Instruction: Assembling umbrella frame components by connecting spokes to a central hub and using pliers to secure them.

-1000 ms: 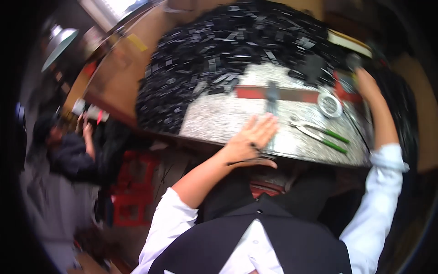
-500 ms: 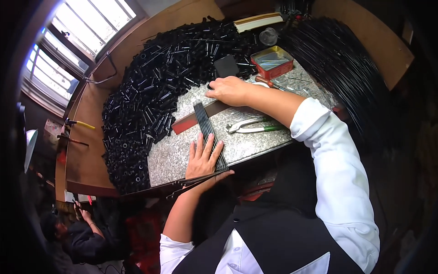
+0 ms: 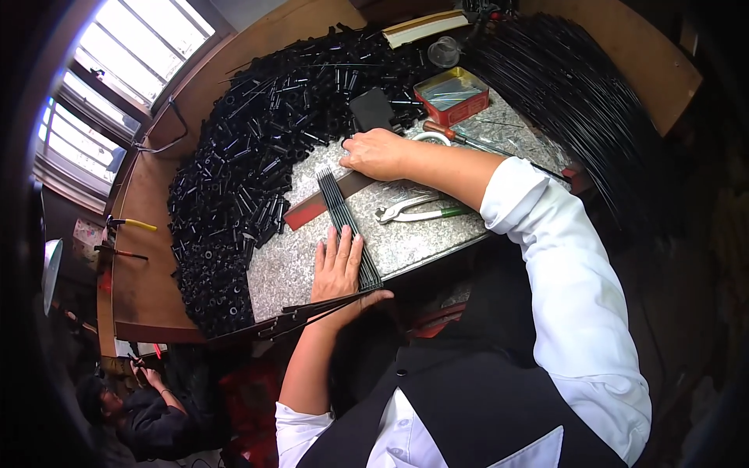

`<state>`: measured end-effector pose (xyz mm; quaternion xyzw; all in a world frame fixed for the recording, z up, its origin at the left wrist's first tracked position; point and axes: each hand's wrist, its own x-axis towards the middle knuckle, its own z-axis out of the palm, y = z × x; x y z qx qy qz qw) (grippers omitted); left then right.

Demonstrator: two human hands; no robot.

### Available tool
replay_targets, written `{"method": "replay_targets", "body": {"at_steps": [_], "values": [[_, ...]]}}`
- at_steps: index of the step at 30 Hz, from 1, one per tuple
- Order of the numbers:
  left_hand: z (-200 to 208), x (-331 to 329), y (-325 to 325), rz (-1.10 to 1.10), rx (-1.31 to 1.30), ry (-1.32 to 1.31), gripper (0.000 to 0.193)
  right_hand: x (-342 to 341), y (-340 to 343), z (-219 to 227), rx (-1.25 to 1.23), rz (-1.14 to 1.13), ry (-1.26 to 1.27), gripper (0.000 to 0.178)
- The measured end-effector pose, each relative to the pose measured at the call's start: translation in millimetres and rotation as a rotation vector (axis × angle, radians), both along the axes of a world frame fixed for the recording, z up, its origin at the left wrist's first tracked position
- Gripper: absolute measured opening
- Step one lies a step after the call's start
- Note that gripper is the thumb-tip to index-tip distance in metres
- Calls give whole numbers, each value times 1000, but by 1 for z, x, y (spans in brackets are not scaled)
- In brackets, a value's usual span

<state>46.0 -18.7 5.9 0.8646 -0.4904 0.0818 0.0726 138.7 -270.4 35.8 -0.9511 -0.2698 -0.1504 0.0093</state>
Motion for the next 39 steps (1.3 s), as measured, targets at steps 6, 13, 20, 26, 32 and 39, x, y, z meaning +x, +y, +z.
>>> {"method": "replay_targets", "body": {"at_steps": [6,13,20,26,32,39], "values": [[-1,-1,-3,2,6,-37,102,1,-4,-6,25,-1,-6,21],[-1,0,-1,-20,-23,-26,102,2,-3,-5,27,12,-12,25],[-1,0,-1,-21,-21,-62,99,0,1,-1,32,1,11,23],[0,-1,-1,-16,-15,-62,99,1,3,-3,47,6,26,22],[0,-1,-1,-24,6,-70,102,4,4,-6,52,-20,28,21],[-4,2,1,-39,-24,-32,106,6,5,-3,33,17,-8,28]]}}
